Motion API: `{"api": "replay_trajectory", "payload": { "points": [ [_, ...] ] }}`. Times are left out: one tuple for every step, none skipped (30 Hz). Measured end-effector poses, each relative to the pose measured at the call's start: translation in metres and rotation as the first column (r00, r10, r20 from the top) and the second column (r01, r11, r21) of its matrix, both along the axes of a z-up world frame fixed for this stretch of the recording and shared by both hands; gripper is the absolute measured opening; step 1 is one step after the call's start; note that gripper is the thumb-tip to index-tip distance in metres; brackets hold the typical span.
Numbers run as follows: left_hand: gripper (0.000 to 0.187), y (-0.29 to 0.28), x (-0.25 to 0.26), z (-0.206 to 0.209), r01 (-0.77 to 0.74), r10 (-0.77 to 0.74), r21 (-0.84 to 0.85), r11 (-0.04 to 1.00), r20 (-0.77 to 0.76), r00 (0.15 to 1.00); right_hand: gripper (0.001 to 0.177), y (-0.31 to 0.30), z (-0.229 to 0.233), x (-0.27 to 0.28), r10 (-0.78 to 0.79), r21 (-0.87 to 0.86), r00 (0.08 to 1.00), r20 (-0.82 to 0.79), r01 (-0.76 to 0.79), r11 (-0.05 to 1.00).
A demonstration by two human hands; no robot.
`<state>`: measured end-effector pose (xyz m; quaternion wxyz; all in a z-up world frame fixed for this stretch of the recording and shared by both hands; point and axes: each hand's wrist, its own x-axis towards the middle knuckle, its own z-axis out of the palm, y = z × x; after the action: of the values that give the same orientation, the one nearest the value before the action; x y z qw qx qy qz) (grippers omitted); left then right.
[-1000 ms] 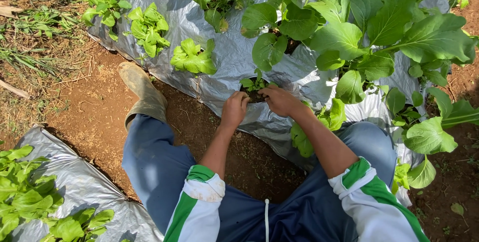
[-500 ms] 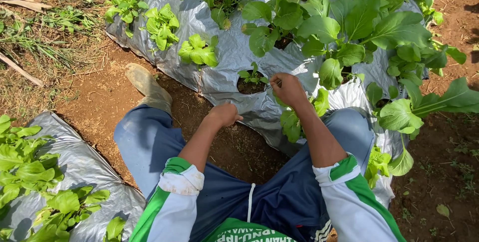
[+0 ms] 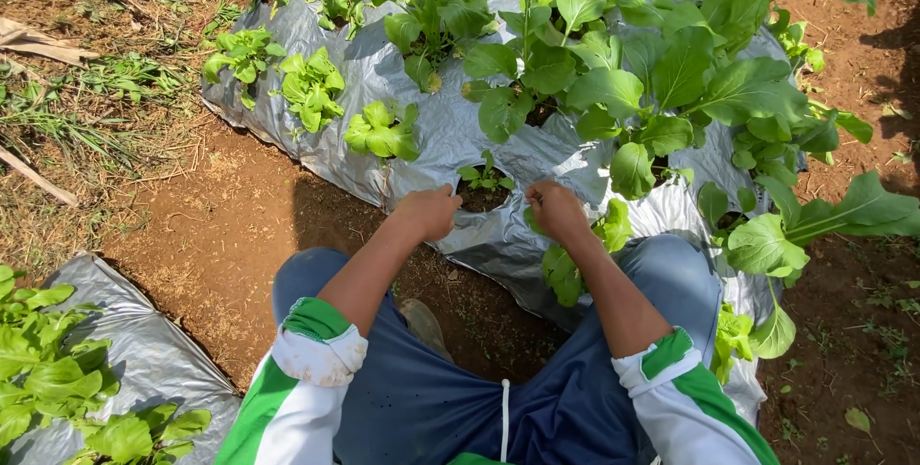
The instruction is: The person sits on the ground between rows of leafy green plants growing through plastic mulch. They use their hands to pull small weeds from the soil around the base of the plants and discard them.
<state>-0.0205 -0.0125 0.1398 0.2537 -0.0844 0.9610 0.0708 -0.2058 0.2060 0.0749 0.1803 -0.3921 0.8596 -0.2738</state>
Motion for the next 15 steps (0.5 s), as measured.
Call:
{"api": "replay_trajectory", "payload": {
  "points": [
    [0.052,-0.007,-0.008,-0.009,0.008,-0.008,0.000,1.000,-0.003,1.000,0.012,-0.007,0.004,-0.003,-0.008,0.000,1.000,-0.003,0.008,1.000],
    [0.054,-0.010,-0.010,-0.020,0.010,-0.011,0.021,1.000,0.023,1.000,0.013,-0.011,0.006,0.000,0.040,0.037,0.991,-0.125,-0.035,0.999],
    [0.057,-0.014,-0.012,-0.032,0.011,-0.013,0.042,0.999,0.049,0.999,0.016,-0.016,0.008,0.002,0.092,0.080,0.966,-0.244,-0.074,0.994],
    [0.057,-0.015,-0.013,-0.038,0.011,-0.013,0.043,0.999,0.054,0.998,0.016,-0.020,0.008,0.005,0.092,0.080,0.967,-0.239,-0.075,0.994],
    [0.055,-0.017,-0.015,-0.043,0.006,-0.007,0.040,0.999,0.022,1.000,0.019,-0.025,0.009,0.008,0.086,0.105,0.950,-0.300,-0.057,0.993],
    [0.054,-0.022,-0.019,-0.047,0.002,-0.002,0.031,1.000,-0.014,1.000,0.024,-0.033,0.011,0.008,0.079,0.124,0.928,-0.365,-0.036,0.992],
    [0.054,-0.028,-0.020,-0.047,0.003,-0.002,0.026,1.000,-0.013,1.000,0.024,-0.038,0.002,0.006,0.077,0.119,0.928,-0.365,-0.036,0.992],
    [0.054,-0.029,-0.019,-0.050,-0.007,0.010,0.050,0.999,-0.062,0.998,0.023,-0.039,-0.009,0.006,0.085,0.120,0.889,-0.449,-0.034,0.992],
    [0.054,-0.031,-0.018,-0.053,-0.016,0.025,0.075,0.997,-0.110,0.994,0.023,-0.040,-0.020,0.006,0.092,0.121,0.843,-0.530,-0.033,0.992],
    [0.054,-0.034,-0.017,-0.054,-0.014,0.023,0.081,0.997,-0.105,0.994,0.023,-0.042,-0.033,0.004,0.093,0.126,0.846,-0.526,-0.030,0.992],
    [0.054,-0.036,-0.017,-0.055,-0.032,0.047,0.105,0.994,-0.145,0.988,0.018,-0.043,-0.047,0.002,0.076,0.099,0.767,-0.637,-0.017,0.995],
    [0.054,-0.038,-0.017,-0.056,-0.051,0.075,0.131,0.990,-0.185,0.980,0.015,-0.043,-0.060,-0.002,0.059,0.071,0.673,-0.737,-0.009,0.997],
    [0.054,-0.038,-0.019,-0.060,-0.051,0.076,0.137,0.989,-0.183,0.980,0.015,-0.043,-0.065,-0.001,0.063,0.078,0.674,-0.736,-0.009,0.997],
    [0.056,-0.038,-0.021,-0.063,-0.066,0.097,0.146,0.987,-0.218,0.971,0.012,-0.045,-0.069,-0.002,0.063,0.056,0.677,-0.733,-0.032,0.998],
    [0.059,-0.038,-0.024,-0.065,-0.080,0.118,0.156,0.985,-0.252,0.961,0.011,-0.045,-0.073,-0.003,0.062,0.033,0.680,-0.731,-0.056,0.998]
  ]
}}
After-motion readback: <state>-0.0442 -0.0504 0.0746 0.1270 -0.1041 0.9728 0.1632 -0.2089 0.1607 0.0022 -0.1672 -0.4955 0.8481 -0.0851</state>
